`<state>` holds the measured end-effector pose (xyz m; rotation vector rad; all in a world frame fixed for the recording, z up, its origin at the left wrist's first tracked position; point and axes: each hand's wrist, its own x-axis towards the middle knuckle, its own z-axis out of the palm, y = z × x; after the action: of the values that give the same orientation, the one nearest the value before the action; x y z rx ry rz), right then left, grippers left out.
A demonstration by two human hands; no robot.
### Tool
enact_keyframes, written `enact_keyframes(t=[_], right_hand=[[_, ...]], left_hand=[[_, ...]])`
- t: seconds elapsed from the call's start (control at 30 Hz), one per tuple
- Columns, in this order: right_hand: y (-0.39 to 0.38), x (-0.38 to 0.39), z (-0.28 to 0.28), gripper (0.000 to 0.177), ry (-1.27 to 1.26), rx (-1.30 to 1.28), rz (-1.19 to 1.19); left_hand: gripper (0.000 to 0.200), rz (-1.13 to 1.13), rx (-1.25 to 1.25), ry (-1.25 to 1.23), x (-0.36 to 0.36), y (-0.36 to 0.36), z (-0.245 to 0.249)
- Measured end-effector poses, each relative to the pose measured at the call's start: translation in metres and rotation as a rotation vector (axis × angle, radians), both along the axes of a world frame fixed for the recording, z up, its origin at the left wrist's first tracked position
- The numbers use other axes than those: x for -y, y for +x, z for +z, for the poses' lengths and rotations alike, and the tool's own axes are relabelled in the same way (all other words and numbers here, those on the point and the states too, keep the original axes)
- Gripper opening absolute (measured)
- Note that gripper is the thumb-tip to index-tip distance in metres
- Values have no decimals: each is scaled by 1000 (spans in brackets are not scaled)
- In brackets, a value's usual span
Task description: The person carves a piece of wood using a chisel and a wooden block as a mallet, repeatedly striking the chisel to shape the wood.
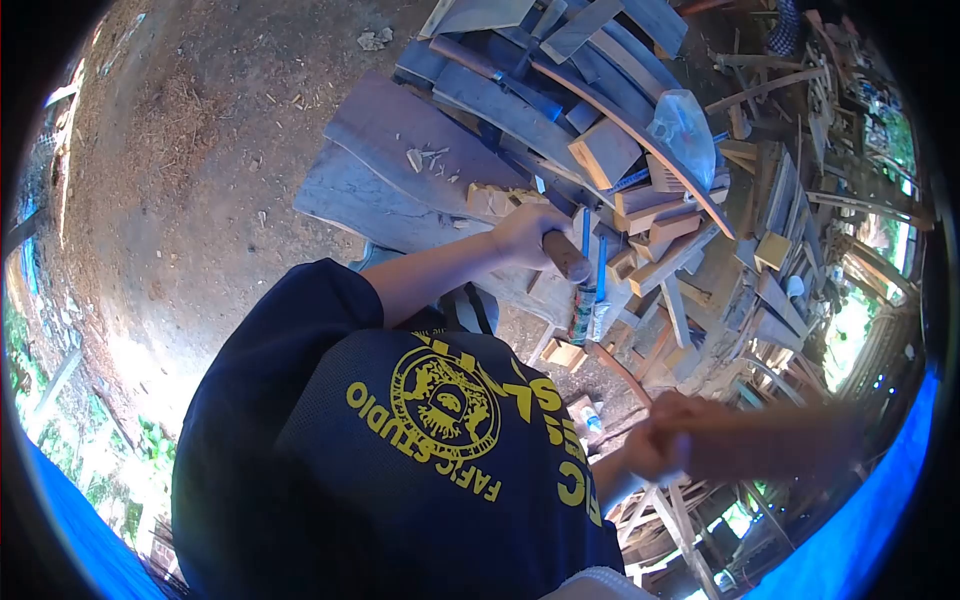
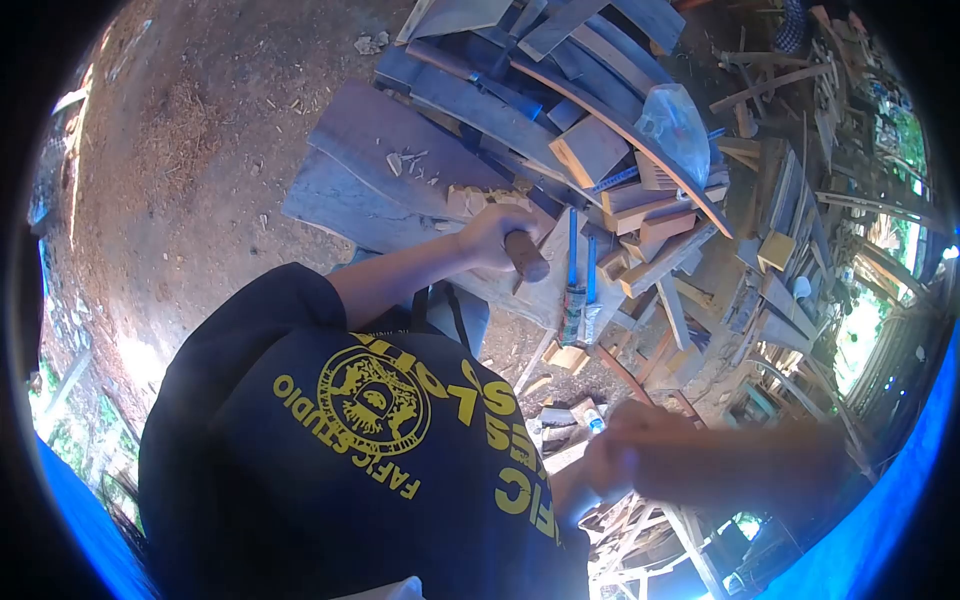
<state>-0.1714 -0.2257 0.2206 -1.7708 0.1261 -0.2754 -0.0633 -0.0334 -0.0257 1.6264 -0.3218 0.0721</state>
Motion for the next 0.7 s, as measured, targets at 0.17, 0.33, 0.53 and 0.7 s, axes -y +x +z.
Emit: enact_keyframes(t=[0.17, 0.33, 0.53, 0.7], right_hand=[[-6, -58, -66, 60, 27, -479, -24], [-5, -22, -59, 82, -338, -626, -2], [58, -6, -17, 43, 9, -1278, 270], [19, -80, -57, 72, -714, -975, 147]], left_hand=[[24, -2, -57, -12, -3, 3, 4], [26, 12, -78, 7, -6, 2, 5], [27, -80, -132, 55, -3, 7, 2], [27, -53, -166, -28, 1, 6, 6]])
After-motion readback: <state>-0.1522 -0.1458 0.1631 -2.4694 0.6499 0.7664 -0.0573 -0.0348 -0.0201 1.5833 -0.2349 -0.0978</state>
